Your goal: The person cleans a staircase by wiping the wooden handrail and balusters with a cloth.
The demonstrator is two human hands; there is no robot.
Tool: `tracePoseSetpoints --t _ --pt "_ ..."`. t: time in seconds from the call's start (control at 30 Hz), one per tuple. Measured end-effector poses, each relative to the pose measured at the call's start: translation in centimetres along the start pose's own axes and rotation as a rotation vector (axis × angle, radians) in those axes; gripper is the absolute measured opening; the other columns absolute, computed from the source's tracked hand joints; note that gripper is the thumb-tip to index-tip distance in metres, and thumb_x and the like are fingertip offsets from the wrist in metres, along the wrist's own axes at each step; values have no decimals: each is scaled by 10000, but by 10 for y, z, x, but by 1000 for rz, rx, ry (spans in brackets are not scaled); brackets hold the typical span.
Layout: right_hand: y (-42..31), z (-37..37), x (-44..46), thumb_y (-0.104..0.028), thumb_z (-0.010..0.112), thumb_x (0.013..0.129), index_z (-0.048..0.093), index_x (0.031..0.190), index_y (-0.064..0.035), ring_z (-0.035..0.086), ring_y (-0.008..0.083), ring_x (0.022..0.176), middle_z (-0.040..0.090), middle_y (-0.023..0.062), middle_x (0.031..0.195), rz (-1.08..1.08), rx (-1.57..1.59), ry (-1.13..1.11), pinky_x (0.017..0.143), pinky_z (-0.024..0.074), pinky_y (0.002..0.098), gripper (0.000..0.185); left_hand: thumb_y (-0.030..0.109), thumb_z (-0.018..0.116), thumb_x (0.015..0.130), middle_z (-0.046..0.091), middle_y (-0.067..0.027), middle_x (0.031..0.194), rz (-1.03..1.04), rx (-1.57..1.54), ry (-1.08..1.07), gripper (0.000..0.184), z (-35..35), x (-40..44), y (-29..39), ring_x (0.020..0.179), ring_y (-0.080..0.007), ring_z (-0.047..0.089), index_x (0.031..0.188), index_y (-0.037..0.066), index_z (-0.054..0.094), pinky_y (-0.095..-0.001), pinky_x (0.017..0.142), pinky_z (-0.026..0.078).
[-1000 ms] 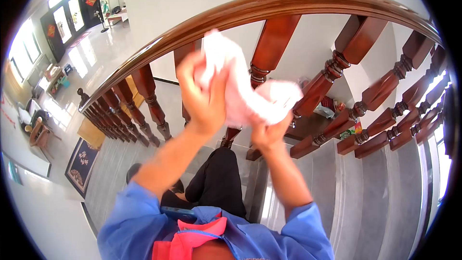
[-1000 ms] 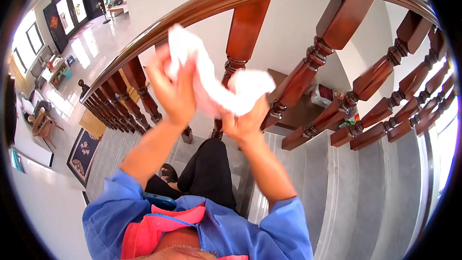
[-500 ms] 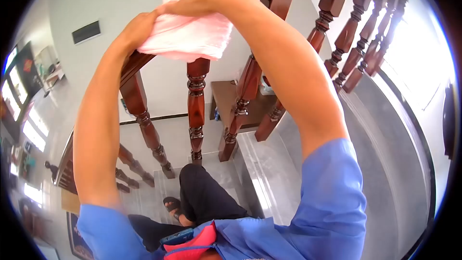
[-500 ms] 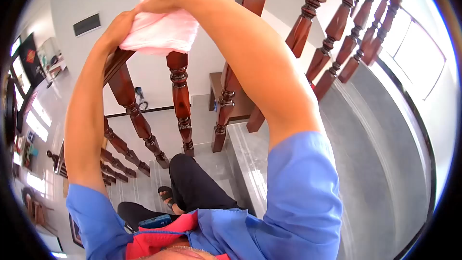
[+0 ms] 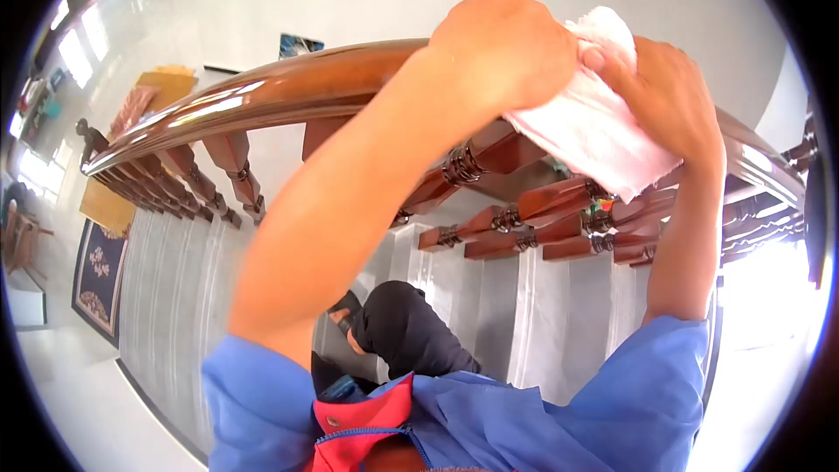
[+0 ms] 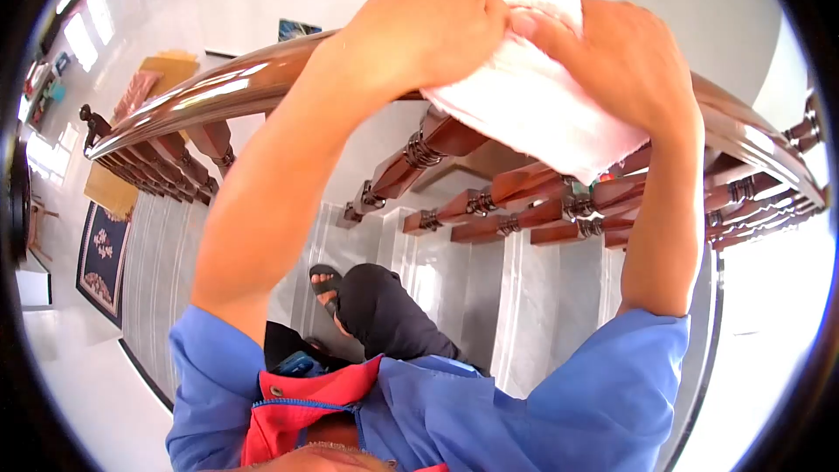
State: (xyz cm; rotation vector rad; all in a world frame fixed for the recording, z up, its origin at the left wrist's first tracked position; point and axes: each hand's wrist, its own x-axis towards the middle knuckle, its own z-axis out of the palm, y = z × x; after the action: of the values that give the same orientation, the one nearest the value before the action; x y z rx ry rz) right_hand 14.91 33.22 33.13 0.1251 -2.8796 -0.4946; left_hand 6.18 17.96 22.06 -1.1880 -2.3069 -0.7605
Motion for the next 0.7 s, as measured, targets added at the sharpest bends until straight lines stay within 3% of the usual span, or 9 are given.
tracePoseSetpoints --t 0.17,0.23,0.3,0.4,0.43,0.53,0.57,0.6,0.7 --pt "9 -5 -4 -619 738 795 689 1041 3 670 389 858 700 198 926 -191 1 100 772 524 490 671 157 506 939 708 -214 840 -33 -49 -34 258 -9 -4 5 801 -433 680 845 10 695 -513 774 546" --pt "13 -13 -9 -632 781 727 659 1138 2 659 365 954 689 180 1028 -243 63 92 836 520 481 765 134 535 929 696 -227 897 -243 -198 -169 210 -41 3 21 856 -439 661 848 4 679 -507 790 534" --pt "15 -9 -9 -647 794 682 653 1131 -9 650 340 1003 679 161 1047 -260 53 98 892 508 475 793 159 608 853 705 -145 1011 -256 -223 122 165 -13 -7 17 1070 -332 645 872 74 749 -461 922 508" --pt "42 -15 -20 -645 775 689 648 1147 -28 624 330 1069 672 150 1077 -234 141 39 980 464 470 779 127 622 843 681 -159 1084 -227 131 138 208 -24 14 44 1130 -353 590 994 58 748 -478 1020 428" --pt "69 -15 -30 -615 769 709 643 1171 -42 615 327 1081 669 142 1102 -173 94 117 982 459 461 747 120 621 859 666 -167 1115 -194 -27 99 255 -19 33 63 1085 -370 594 1063 25 743 -494 1020 410" --pt "179 -95 -61 -579 803 700 660 1191 -62 616 318 1172 675 120 1189 99 92 -138 1003 485 438 727 181 551 951 647 -228 1233 -171 -455 -176 533 -10 122 160 1094 -418 596 1452 18 473 -525 967 457" --pt "234 -85 -86 -612 767 734 684 1126 -44 681 313 998 710 127 1050 70 30 -68 846 555 439 695 282 523 1003 629 -251 1291 -155 -566 -203 542 -4 149 196 1140 -442 581 1476 28 451 -543 980 456" --pt "291 -88 -116 -618 800 715 666 1199 -50 657 314 1092 695 138 1160 5 28 173 943 529 438 758 390 479 1040 573 -287 1381 -145 -616 -300 611 -7 176 236 1252 -454 536 1506 -1 420 -510 1073 420" --pt "378 -146 -145 -533 834 713 610 1325 -35 579 320 1273 650 116 1330 5 -61 129 1105 429 442 820 538 590 969 585 -285 1359 104 -384 -155 775 15 233 308 1241 -442 552 1472 -33 440 -516 1058 436"
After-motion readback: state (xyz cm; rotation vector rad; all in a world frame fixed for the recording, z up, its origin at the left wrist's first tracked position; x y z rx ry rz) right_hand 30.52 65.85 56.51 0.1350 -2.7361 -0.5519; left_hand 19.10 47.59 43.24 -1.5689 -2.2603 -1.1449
